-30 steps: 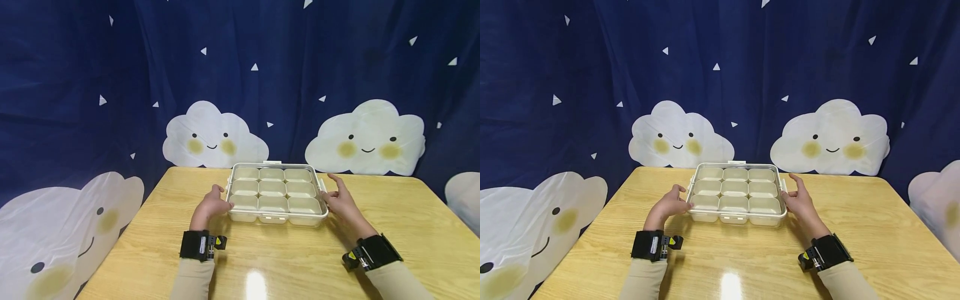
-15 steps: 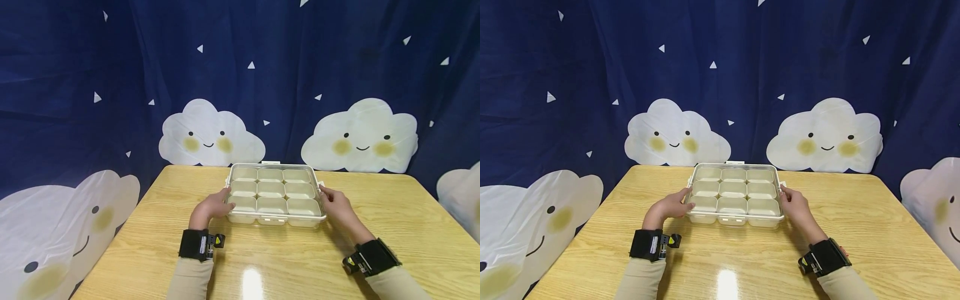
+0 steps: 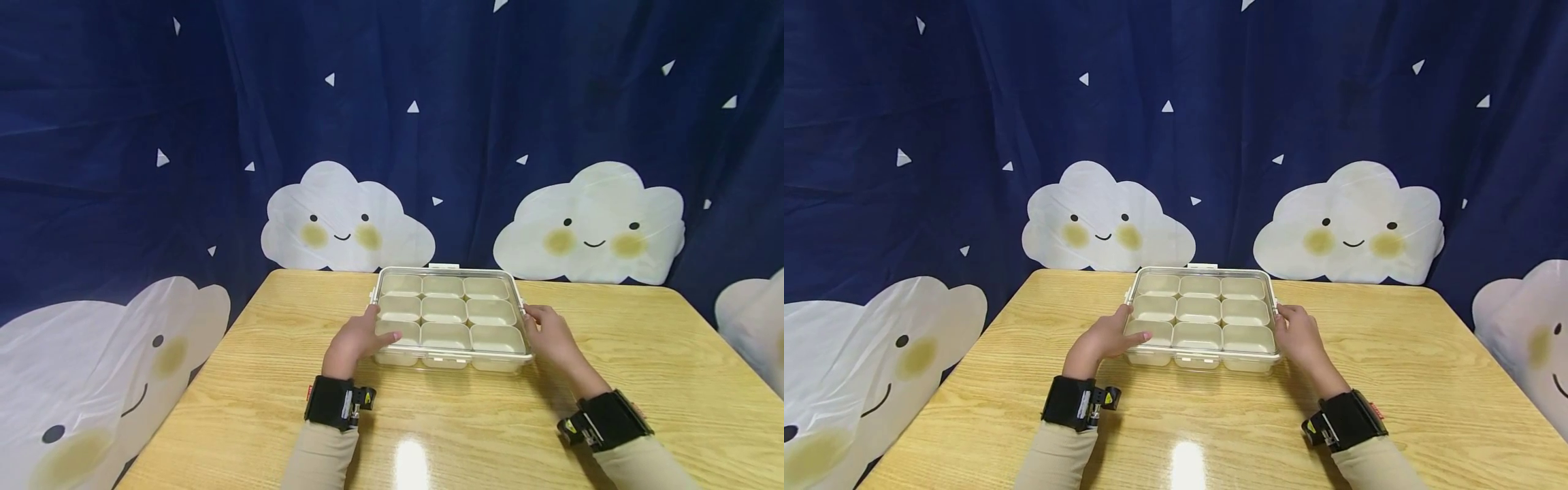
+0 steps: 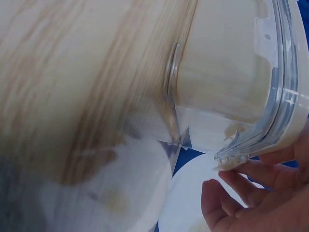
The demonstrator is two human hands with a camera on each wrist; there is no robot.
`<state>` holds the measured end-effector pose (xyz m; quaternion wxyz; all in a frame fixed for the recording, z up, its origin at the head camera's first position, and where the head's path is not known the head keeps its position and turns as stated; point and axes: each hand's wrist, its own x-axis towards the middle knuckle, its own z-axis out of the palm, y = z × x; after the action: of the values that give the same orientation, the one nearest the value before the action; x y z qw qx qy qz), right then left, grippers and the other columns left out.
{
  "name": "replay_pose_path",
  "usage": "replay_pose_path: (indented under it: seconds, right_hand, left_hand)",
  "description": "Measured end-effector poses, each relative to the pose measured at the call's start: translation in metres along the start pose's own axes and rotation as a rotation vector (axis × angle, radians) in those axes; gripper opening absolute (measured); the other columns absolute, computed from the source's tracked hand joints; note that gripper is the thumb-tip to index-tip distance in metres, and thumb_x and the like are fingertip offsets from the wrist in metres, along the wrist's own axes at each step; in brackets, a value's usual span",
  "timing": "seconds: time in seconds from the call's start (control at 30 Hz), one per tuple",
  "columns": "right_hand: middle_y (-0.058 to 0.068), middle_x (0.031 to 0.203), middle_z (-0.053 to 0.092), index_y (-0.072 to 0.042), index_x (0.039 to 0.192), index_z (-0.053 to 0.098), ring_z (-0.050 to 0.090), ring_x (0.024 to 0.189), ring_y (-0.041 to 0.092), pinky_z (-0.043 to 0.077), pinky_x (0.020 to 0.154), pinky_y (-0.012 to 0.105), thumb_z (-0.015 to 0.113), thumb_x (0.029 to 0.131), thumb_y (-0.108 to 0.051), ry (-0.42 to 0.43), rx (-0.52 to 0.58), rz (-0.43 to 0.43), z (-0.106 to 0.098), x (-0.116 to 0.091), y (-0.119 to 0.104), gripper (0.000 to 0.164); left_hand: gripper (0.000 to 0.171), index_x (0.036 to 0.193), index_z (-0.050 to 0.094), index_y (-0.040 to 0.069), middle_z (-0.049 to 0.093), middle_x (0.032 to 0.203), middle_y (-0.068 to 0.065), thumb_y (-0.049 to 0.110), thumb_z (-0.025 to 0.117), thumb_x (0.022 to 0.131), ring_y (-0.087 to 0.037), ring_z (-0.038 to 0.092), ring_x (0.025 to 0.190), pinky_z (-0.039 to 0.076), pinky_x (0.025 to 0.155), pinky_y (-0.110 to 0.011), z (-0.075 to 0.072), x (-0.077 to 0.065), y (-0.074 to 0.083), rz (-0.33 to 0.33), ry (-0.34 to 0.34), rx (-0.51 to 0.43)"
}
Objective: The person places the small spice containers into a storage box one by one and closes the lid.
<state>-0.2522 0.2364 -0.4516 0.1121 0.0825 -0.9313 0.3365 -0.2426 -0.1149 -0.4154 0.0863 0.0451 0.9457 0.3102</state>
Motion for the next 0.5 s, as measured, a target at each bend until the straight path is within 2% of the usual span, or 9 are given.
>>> replay_pose_path:
  seconds: [0.17,0.23,0.5]
  right_hand:
    - [0.041,0.129,0.054,0.02,0.138,0.046,0.054,0.117,0.055,0.047,0.094,0.061,0.043,0.106,-0.011,-0.066,0.013,0.068,-0.0028,0.0012,0.0023,0.044]
    - [0.04,0.129,0.055,0.019,0.14,0.044,0.054,0.118,0.054,0.046,0.095,0.061,0.042,0.107,-0.012,-0.086,0.032,0.086,-0.004,0.0017,0.0029,0.045]
    - [0.038,0.133,0.053,0.017,0.142,0.042,0.052,0.119,0.048,0.047,0.095,0.056,0.04,0.107,-0.014,-0.111,0.114,0.164,-0.006,0.0014,0.0014,0.047]
  left_hand:
    - [0.077,0.152,0.037,0.004,0.054,0.142,-0.03,0.042,0.071,0.095,-0.042,0.06,0.118,0.048,0.098,-0.058,-0.0004,-0.0006,0.0,-0.005,-0.005,-0.01]
    - [0.077,0.152,0.037,0.004,0.053,0.143,-0.03,0.042,0.071,0.095,-0.045,0.057,0.124,0.046,0.1,-0.059,-0.0006,-0.0004,0.0001,-0.004,-0.005,-0.012]
    - [0.075,0.152,0.036,0.004,0.051,0.144,-0.031,0.041,0.07,0.096,-0.049,0.052,0.13,0.043,0.104,-0.061,-0.0019,-0.0005,0.0009,0.004,-0.014,-0.009]
